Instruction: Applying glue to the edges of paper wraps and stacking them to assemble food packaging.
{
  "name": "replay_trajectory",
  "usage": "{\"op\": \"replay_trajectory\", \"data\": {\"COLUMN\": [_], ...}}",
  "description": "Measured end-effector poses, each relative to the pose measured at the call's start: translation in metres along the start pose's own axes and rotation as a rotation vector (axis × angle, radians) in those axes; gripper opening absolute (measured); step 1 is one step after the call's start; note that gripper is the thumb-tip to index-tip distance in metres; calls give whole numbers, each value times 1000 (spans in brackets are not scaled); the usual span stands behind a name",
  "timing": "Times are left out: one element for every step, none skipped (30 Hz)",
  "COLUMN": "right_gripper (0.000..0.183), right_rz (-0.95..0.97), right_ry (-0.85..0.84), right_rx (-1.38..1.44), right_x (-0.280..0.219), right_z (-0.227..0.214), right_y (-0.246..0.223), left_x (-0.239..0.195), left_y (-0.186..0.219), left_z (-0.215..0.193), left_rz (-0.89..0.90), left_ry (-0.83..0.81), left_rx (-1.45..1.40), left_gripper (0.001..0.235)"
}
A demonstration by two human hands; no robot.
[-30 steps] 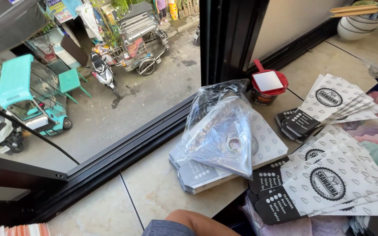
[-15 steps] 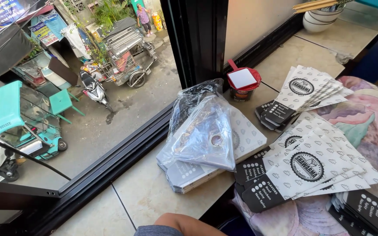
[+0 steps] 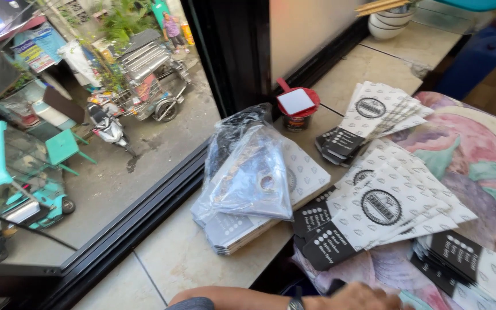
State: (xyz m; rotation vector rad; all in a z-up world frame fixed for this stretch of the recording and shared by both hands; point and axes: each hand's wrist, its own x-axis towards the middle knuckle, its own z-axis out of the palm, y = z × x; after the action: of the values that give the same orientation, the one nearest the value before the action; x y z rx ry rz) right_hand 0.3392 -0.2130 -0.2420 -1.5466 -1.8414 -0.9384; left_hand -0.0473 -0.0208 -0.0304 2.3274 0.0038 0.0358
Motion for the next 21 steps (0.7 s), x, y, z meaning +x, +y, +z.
{"op": "replay_trajectory", "data": {"right_gripper": [21, 20, 19, 18, 17, 16, 16, 17, 18, 18, 14, 11, 11, 15, 21, 21, 19, 22, 22, 21, 19], "right_rz": [14, 28, 46, 64, 79, 93, 106, 389, 676, 691, 587, 481, 498, 534, 574, 596, 569, 541, 557, 554, 550], "right_ry": [-12, -24, -36, -48, -59, -70, -78, -140, -188, -193, -122, -54, -63, -118, -172, -183, -147, -111, -123, -102, -80], "right_rx": [-25, -49, -78, -107, -131, -155, -173, -230, -276, -295, -304, -311, -339, -299, -259, -287, -261, -236, -257, -243, -225], "right_x": [-9, -17, -26, -25, -24, -23, 20, 65, 112, 123, 132, 142, 145, 148, 151, 163, 174, 185, 191, 197, 203], "right_z": [-13, -26, -41, -62, -76, -88, -97, -114, -138, -135, -137, -139, -141, -142, -145, -149, -152, -153, -158, -162, -164], "right_y": [2, 4, 4, 1, -6, -20, -46, -78, -114, -113, -113, -111, -111, -111, -113, -117, -119, -121, -125, -130, -134], "left_x": [-4, -7, -9, -7, -5, -2, -4, -6, -8, -10, -9, -8, -7, -6, -6, -4, -2, -1, 3, 7, 10], "left_y": [1, 2, 3, -5, -16, -27, -27, -26, -27, -38, -46, -55, -63, -71, -78, -68, -59, -51, -47, -43, -41], "left_z": [-10, -21, -32, -44, -56, -68, -86, -104, -121, -125, -127, -129, -122, -115, -107, -106, -105, -104, -100, -95, -91], "left_rz": [21, 48, 86, 112, 1, -113, -94, -202, -313, -296, -356, -418, -395, -433, -469, -445, -351, -255, -239, -250, -260], "left_ry": [-16, 191, 396, 381, 478, 573, 559, 606, 647, 631, 682, 731, 709, 675, 637, 611, 620, 630, 612, 629, 646], "left_rx": [-7, 166, 334, 322, 360, 395, 386, 335, 281, 273, 236, 199, 186, 211, 237, 225, 273, 319, 304, 533, 765], "left_gripper": [29, 67, 107, 107, 65, 29, 29, 26, 23, 23, 25, 28, 28, 30, 33, 33, 50, 69, 69, 72, 76]}}
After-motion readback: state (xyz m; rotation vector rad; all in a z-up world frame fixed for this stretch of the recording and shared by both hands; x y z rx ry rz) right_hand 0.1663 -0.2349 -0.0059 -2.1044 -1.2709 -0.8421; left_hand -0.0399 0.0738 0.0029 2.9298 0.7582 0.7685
